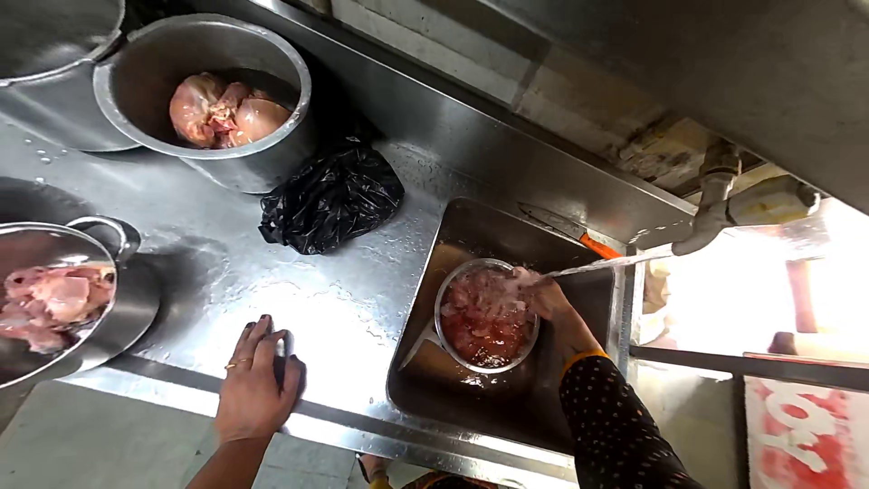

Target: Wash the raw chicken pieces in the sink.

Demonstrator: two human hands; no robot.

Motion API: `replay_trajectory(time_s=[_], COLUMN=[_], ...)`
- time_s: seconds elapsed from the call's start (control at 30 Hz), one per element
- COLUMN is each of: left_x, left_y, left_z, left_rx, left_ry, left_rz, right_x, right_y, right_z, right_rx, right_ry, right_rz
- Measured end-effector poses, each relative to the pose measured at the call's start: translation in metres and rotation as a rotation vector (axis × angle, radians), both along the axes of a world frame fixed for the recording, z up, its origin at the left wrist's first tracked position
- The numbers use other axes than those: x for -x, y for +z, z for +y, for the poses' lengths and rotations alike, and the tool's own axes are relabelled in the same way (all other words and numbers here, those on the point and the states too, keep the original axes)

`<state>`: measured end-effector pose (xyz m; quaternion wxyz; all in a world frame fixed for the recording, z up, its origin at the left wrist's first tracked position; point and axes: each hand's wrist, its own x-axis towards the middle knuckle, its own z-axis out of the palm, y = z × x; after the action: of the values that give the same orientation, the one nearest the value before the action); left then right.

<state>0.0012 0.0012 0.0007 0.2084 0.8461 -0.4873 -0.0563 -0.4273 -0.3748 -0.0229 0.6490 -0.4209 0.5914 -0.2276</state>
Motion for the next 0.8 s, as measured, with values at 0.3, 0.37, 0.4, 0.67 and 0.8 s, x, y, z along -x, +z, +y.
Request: replay_trajectory(time_s=[0.3,0.37,0.4,0.67,0.8], left_x=[-0.001,-0.001,-0.001,-0.001,-0.001], left_y=[0.0,-0.001,-0.001,-0.002,-0.002], left_z=[0.0,0.0,0.0,0.0,0.0], left_rx=[-0.016,-0.018,-0.017,-0.019,-0.01], left_ry=[0.0,0.005,0.006,0.006,0.002], left_rz=[0.013,0.01,0.01,0.0,-0.005], right_x=[0.001,0.007,0.008,-0.016,-0.021], right_y=[-0.001,-0.009,-0.01,0.001,0.012], right_z=[0.014,0.018,0.02,0.043,0.05], right_rx=[0.104,0.111,0.106,0.165,0.151], right_ry=[0.045,0.072,0.11,0.262,0.27], right_rz=[0.071,-0.124,-0.202,-0.15,-0.105])
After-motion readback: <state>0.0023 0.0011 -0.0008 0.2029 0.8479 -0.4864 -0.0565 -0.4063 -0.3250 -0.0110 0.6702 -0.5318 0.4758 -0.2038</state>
